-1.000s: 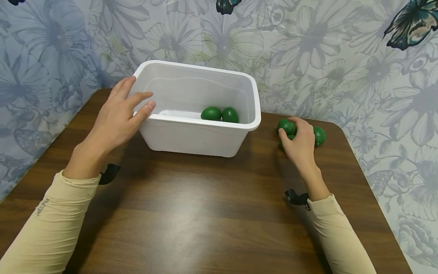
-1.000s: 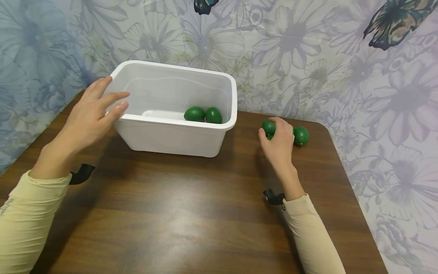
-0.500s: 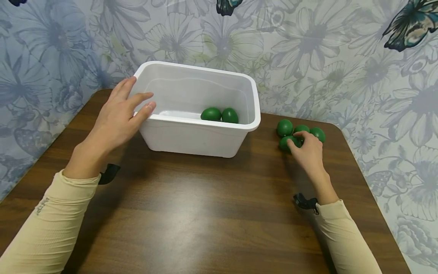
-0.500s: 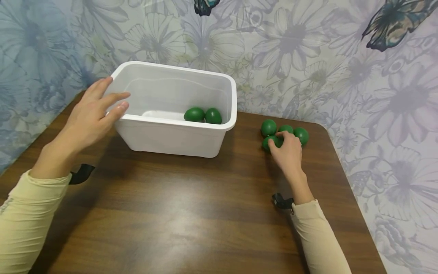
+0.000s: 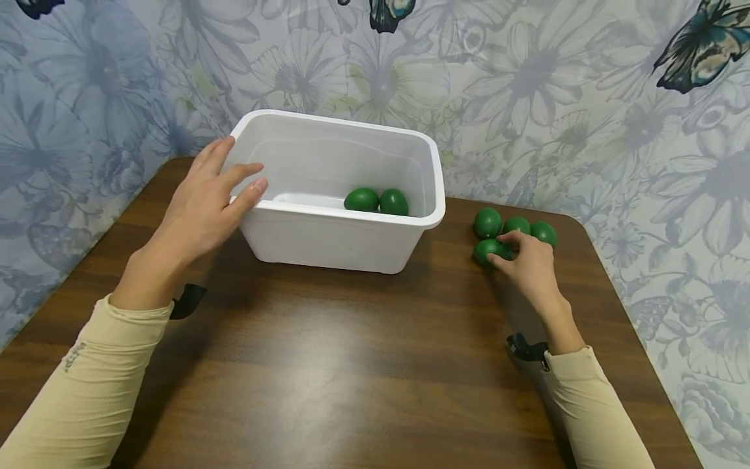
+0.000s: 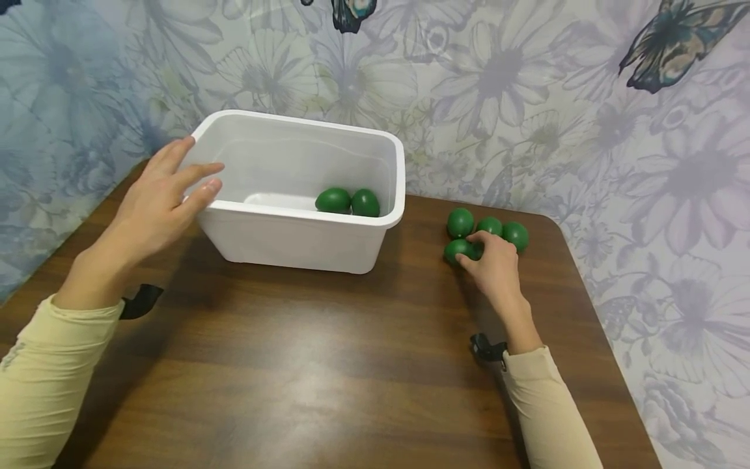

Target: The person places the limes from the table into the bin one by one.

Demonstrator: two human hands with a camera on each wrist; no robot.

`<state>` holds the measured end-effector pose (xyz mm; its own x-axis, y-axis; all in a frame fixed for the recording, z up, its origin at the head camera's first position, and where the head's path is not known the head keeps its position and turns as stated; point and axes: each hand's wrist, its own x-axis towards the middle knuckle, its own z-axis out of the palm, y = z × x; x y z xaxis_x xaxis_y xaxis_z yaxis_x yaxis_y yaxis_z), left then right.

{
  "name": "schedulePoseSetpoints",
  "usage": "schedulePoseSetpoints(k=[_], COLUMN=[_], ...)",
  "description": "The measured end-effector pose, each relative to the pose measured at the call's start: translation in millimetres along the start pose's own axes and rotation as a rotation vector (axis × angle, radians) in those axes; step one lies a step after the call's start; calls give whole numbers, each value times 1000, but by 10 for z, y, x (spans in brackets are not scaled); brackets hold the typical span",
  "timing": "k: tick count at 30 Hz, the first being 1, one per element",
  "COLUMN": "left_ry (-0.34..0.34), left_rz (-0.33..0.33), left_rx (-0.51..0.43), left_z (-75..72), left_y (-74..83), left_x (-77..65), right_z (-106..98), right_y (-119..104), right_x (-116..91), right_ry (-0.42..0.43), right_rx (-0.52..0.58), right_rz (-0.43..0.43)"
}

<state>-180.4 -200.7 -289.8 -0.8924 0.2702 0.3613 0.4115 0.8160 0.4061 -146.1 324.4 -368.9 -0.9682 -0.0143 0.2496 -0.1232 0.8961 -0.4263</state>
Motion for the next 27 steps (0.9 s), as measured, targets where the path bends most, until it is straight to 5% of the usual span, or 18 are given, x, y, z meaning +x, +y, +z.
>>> schedulePoseSetpoints(k=[8, 27], left_ry=[-1, -16], left_rz=[-7, -28], left_rx=[1, 11], left_z=[10, -28], left_y=[16, 111], left_x=[-33, -79], right_z=[-1, -56], right_y=[-11, -107], right_x=[-17, -25], right_ry=[-20, -226], right_rx=[-32, 30], right_rz=[-14, 0])
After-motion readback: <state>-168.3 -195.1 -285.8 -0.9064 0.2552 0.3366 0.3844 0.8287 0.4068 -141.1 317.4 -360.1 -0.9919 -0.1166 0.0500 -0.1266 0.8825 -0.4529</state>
